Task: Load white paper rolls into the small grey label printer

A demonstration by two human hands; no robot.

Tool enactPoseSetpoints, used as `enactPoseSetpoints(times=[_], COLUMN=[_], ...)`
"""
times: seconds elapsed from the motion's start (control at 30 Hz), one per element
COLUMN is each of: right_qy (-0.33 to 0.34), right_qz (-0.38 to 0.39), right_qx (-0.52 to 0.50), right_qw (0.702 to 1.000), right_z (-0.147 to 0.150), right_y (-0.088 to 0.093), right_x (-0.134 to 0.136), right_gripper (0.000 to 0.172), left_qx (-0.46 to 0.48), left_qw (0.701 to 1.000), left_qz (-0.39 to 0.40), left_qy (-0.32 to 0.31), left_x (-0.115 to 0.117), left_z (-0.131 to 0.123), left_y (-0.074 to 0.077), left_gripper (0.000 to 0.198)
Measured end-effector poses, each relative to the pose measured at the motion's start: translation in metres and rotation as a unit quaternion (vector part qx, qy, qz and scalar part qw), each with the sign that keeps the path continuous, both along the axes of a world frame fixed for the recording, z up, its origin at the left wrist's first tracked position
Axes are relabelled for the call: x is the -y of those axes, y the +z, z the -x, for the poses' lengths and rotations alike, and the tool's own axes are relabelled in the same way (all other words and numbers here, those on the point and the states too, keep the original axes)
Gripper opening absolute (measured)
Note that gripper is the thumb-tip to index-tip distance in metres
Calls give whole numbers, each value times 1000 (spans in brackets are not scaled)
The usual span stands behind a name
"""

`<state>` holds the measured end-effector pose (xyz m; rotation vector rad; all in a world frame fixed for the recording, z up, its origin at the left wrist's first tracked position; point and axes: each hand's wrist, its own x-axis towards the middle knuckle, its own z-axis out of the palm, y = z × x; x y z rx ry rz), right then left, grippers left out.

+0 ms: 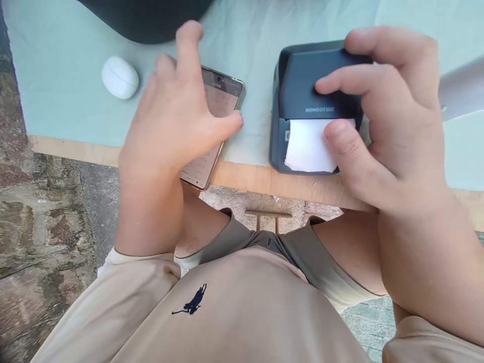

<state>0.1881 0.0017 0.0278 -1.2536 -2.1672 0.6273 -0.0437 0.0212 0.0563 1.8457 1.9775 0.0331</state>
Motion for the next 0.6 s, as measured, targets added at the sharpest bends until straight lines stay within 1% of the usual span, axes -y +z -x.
enactPoseSetpoints(times=[0.17, 0.23, 0.33, 0.5, 0.6], right_qy=[5, 1, -16, -33, -42], right_qz=[18, 32, 57, 45, 34], right_qx=[-2, -9, -18, 1, 22], right_qw=[1000, 999, 998, 998, 998], right_z=[-5, -7, -8, -7, -7], right_y=[-4, -6, -9, -8, -7], right_x=[0, 1, 1, 1, 1], right_gripper=[45, 45, 49, 58, 53], left_qx=[-17, -49, -92, -98, -102], left_qw=[1000, 998, 994, 994, 994], left_qz=[-1, 2, 12, 24, 28], left_qy=[8, 30, 57, 32, 23], left_x=[-2, -5, -10, -14, -14], left_z=[9, 11, 14, 20, 23], left_y=[-2, -2, -3, -4, -4], left_gripper=[81, 78, 80, 68, 67])
